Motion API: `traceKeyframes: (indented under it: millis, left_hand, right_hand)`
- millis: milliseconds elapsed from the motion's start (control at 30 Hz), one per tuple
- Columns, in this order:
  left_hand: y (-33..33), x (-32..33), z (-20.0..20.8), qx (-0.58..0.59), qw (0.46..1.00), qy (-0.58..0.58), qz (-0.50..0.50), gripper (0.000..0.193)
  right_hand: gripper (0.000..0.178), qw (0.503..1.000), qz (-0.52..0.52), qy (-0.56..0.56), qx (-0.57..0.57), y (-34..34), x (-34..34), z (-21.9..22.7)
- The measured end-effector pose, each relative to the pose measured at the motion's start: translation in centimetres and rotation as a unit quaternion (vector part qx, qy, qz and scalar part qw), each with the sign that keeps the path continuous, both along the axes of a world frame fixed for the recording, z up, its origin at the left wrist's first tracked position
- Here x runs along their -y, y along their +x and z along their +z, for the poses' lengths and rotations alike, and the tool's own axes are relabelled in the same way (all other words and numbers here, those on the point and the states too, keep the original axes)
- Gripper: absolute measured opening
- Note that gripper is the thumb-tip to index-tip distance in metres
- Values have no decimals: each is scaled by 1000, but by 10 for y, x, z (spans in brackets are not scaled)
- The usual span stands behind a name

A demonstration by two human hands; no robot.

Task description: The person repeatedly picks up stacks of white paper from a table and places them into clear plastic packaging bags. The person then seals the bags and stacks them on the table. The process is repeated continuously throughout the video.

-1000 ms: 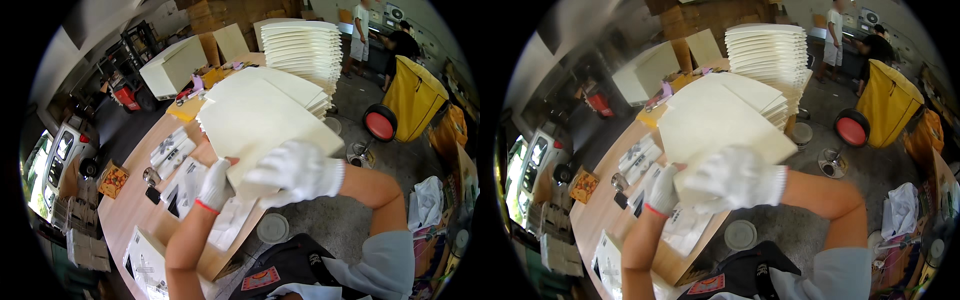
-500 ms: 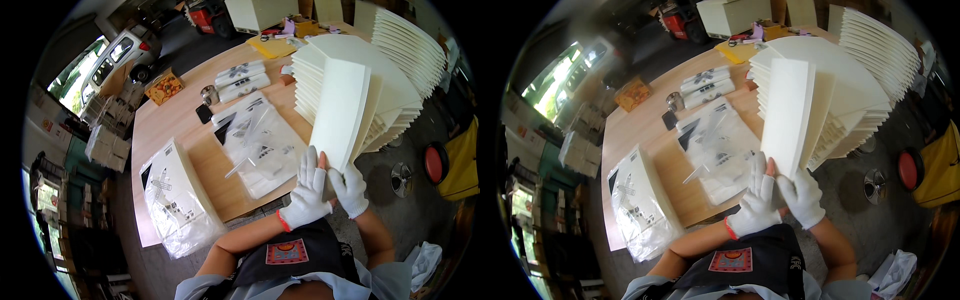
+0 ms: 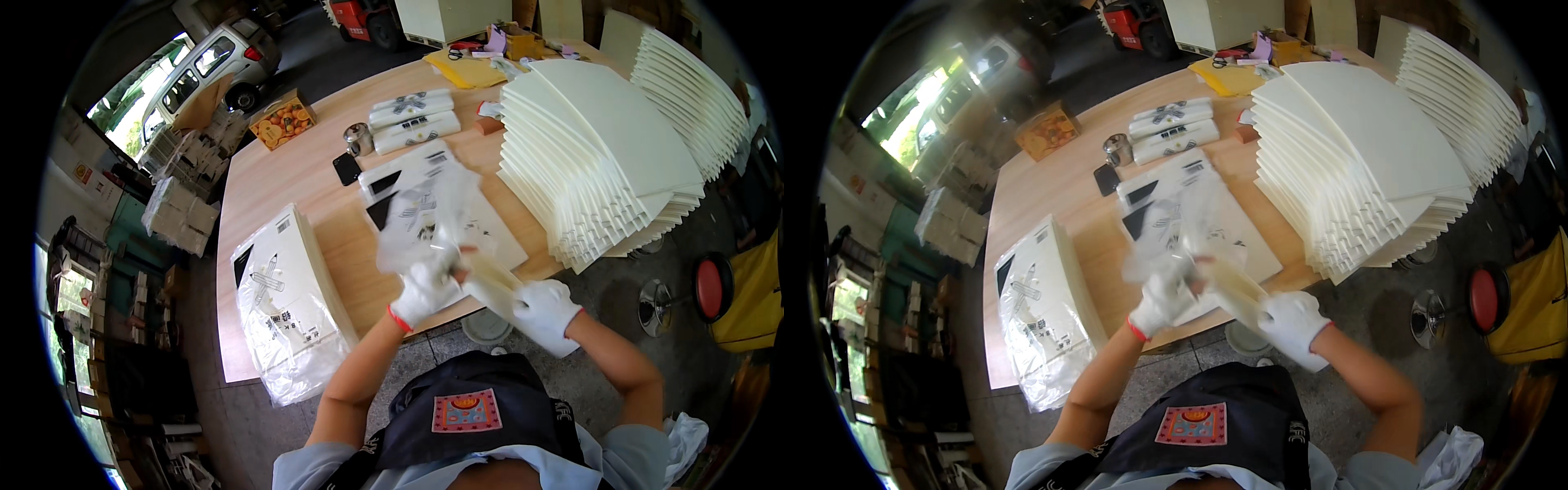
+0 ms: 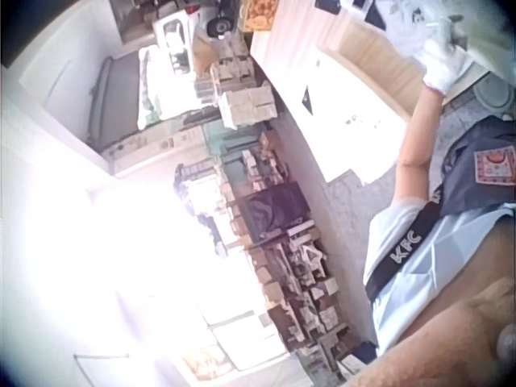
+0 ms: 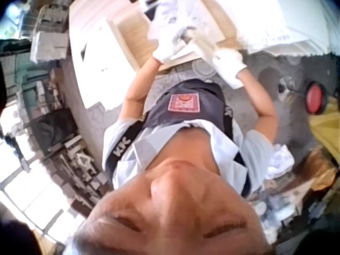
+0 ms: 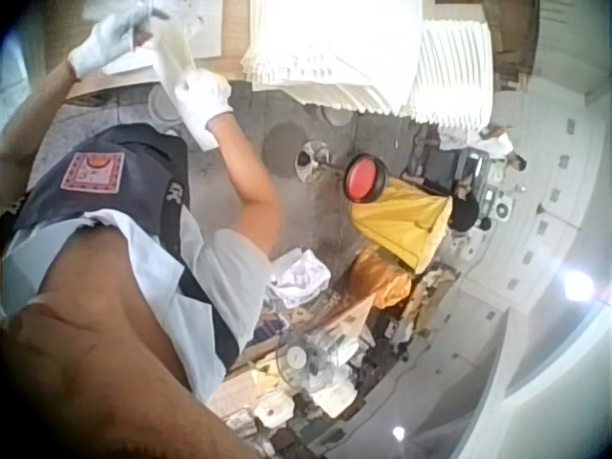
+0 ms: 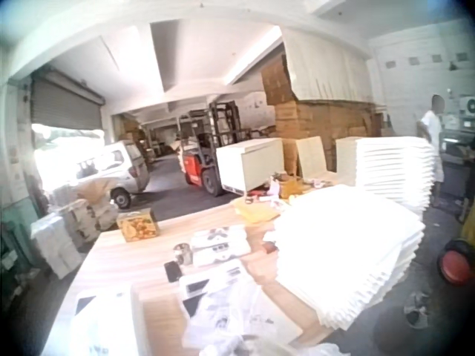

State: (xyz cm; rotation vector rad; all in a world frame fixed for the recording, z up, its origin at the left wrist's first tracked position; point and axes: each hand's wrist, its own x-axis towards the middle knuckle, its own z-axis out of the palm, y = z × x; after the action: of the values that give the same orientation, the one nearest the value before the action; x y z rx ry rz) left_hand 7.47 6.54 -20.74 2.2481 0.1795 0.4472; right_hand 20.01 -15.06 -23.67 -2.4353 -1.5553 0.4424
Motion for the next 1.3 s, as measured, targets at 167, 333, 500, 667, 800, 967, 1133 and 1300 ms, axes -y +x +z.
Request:
traceKeyframes:
  millis: [167,333,500,667,800,967,1133,1300]
  left_hand:
    - [-43,22,-45,65,978,76,-181,24]
    - [-17,38,-19,3,997,-29,-71,36]
    - [20,75,7,34,996,-54,-65,29]
    - [-3,21,-45,-63,993,-56,86,20]
    - [-15,31,-68,15,999,37,6,21]
    - [-57,-2,-174,-46,947,271,165,20]
    - [-111,-15,-161,51,870,-223,437,17]
    - [-174,60,-104,-25,859,-352,371,15]
  right_hand:
    - [36,911,-25,96,-401,49,-17,-68]
    - [37,961,19,150,-230,25,-59,-79]
    - [37,954,-77,257,-130,-10,-88,-149]
    - [43,967,-11,242,80,-51,-60,-43]
    - [37,911,-101,283,283,-29,-58,-50]
    - [25,962,-237,118,69,16,-62,-84]
    - [25,988,-118,35,94,-18,-28,-81]
    - [23,996,-51,-9,79,-64,37,-43]
